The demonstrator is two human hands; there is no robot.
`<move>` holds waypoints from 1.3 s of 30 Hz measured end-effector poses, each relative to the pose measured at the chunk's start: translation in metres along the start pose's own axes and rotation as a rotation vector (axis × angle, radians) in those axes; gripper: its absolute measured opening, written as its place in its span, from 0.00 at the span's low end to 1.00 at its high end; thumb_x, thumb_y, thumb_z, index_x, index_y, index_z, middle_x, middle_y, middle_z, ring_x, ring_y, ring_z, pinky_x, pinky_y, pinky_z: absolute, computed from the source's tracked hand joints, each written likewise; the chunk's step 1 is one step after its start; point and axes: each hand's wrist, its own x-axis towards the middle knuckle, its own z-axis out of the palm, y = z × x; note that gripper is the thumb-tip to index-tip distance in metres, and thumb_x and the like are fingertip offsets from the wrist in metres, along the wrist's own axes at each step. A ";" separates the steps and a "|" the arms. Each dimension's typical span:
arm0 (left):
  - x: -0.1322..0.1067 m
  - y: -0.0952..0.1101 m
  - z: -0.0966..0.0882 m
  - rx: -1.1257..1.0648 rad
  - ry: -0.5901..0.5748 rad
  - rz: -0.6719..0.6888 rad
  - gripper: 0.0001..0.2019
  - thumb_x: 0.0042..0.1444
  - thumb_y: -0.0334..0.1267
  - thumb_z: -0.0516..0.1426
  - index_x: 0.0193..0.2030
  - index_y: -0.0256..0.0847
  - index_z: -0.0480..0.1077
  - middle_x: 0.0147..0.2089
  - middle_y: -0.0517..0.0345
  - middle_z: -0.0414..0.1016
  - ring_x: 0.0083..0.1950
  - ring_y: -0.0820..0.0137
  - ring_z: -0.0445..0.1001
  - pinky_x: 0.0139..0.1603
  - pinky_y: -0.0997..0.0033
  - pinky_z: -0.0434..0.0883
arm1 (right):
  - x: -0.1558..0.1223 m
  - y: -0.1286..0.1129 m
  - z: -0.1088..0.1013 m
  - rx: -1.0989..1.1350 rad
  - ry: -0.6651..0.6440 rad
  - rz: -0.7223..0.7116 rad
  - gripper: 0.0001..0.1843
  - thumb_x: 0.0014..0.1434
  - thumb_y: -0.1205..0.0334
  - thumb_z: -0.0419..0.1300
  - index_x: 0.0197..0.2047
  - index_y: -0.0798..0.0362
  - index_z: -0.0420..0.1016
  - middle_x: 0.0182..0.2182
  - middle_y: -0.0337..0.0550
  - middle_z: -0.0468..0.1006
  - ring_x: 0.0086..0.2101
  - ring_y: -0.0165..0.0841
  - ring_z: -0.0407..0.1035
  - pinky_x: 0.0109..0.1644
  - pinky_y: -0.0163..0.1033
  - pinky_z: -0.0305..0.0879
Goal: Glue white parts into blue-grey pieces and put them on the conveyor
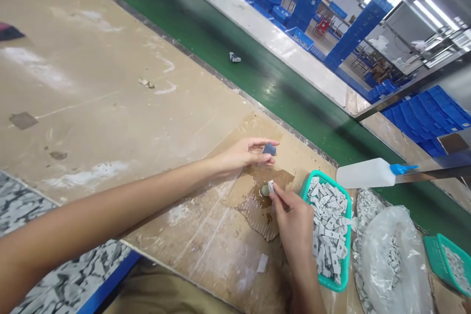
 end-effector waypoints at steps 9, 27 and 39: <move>0.003 -0.007 -0.006 -0.049 -0.089 -0.041 0.17 0.45 0.30 0.71 0.43 0.31 0.78 0.42 0.47 0.81 0.42 0.67 0.81 0.53 0.65 0.75 | -0.003 0.001 0.001 -0.118 0.010 -0.186 0.13 0.66 0.60 0.59 0.45 0.53 0.84 0.32 0.43 0.84 0.30 0.31 0.77 0.35 0.34 0.69; 0.002 -0.006 -0.002 0.212 -0.010 0.057 0.11 0.47 0.36 0.69 0.36 0.33 0.77 0.35 0.52 0.80 0.39 0.70 0.77 0.47 0.69 0.72 | -0.002 -0.001 0.003 -0.147 -0.023 -0.142 0.12 0.65 0.63 0.59 0.45 0.48 0.85 0.30 0.44 0.82 0.32 0.34 0.74 0.37 0.38 0.68; -0.008 -0.005 0.012 0.387 -0.124 -0.037 0.10 0.40 0.29 0.70 0.32 0.36 0.79 0.32 0.55 0.82 0.34 0.71 0.78 0.39 0.72 0.73 | -0.009 -0.011 -0.014 0.290 0.322 -0.038 0.11 0.63 0.63 0.62 0.47 0.44 0.83 0.38 0.42 0.83 0.38 0.33 0.76 0.41 0.37 0.72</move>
